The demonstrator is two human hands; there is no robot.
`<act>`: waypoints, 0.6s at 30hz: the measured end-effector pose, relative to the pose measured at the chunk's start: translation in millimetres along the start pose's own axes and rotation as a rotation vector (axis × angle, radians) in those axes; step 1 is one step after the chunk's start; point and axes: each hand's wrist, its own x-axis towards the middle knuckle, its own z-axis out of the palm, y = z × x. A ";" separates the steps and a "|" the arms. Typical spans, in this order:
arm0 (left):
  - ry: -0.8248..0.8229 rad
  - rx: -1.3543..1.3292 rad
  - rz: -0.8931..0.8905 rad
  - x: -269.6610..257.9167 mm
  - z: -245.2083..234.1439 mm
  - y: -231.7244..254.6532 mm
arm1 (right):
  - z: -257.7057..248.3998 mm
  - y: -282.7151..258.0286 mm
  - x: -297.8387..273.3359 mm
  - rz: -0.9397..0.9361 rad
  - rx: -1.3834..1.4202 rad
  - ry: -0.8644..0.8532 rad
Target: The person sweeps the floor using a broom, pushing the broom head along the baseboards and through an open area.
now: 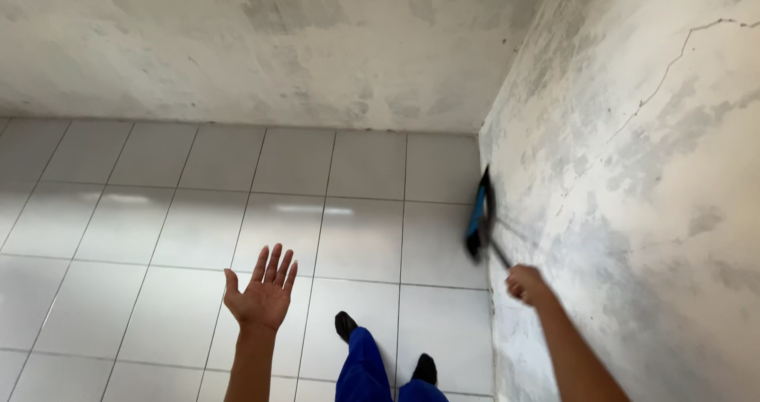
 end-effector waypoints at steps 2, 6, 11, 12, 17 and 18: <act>-0.017 0.017 0.000 15.1 5.8 5.8 | 32.3 15.5 5.0 0.003 -0.006 -0.050; -0.049 0.042 -0.006 47.3 22.6 22.9 | 122.6 19.3 8.6 -0.035 -0.138 -0.055; -0.069 0.036 -0.019 87.8 37.0 43.3 | 231.8 -8.3 -26.3 -0.001 -0.357 -0.167; -0.077 0.028 -0.020 95.9 38.2 48.1 | 243.8 -15.5 -36.2 0.016 -0.472 -0.198; -0.069 0.029 -0.041 133.5 35.2 83.3 | 270.7 -38.9 -40.7 0.224 -0.030 -0.455; -0.066 0.038 -0.041 140.5 32.2 91.9 | 268.2 -43.0 -35.8 0.251 0.013 -0.476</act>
